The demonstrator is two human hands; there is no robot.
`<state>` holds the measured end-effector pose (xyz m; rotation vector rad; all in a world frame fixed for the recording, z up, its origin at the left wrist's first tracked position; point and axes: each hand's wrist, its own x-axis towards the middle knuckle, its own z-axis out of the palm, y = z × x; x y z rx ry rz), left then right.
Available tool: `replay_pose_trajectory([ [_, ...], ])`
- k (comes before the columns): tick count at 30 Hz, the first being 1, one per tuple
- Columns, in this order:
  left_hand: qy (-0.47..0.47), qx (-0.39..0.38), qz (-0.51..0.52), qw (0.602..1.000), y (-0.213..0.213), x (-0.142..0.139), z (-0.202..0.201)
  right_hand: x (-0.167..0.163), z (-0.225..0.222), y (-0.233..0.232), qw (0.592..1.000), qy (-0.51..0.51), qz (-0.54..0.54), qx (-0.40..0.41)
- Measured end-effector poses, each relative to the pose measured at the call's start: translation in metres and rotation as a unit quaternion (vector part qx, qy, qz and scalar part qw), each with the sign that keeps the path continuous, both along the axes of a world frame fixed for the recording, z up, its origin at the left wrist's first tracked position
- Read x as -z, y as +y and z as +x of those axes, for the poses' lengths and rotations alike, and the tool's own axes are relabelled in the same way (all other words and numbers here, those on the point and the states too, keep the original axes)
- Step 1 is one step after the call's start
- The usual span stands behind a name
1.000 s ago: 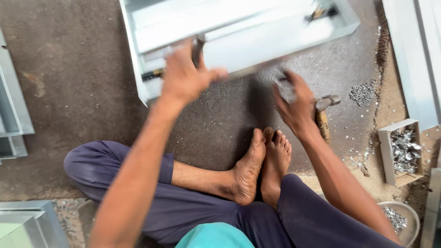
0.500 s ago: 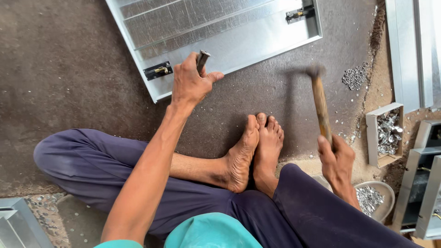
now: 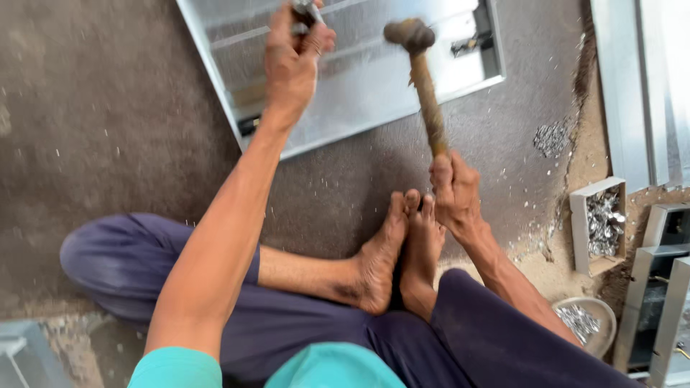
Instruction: The person sits on the floor and assembles metal frames by placing glass panels into the frames and securing them with a hammer and punch. The person repeatedly picks up frames, inserts glass, and hammers fasteners to complete the assembly.
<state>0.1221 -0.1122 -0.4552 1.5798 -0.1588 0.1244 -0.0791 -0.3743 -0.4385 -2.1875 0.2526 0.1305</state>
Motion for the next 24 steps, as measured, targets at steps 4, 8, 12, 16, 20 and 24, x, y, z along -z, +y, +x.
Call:
replay_pose_trajectory([
  [4, -0.004, 0.097, 0.096, 0.991, -0.025, 0.013, 0.027, -0.012, 0.006, -0.003, 0.997, 0.078, -0.012, 0.013],
  [8, -0.007, 0.207, 0.349, 0.914, -0.035, 0.035, 0.041, -0.034, 0.007, -0.021, 0.997, -0.005, 0.066, 0.042],
  [12, -0.201, 0.194, 0.314, 0.907, -0.032, 0.051, 0.039, -0.048, 0.004, -0.026, 0.959, -0.229, 0.160, 0.039],
  [16, -0.128, 0.227, 0.320, 0.911, -0.029, 0.052, 0.036, -0.045, 0.007, -0.019, 0.975, -0.196, -0.059, -0.089],
  [20, -0.211, 0.210, 0.338, 0.893, -0.029, 0.048, 0.039, -0.033, 0.011, -0.022, 0.998, -0.002, 0.049, 0.034],
  [24, -0.172, 0.217, 0.316, 0.907, -0.027, 0.043, 0.039, -0.024, 0.005, -0.020, 0.985, -0.172, 0.006, -0.013],
])
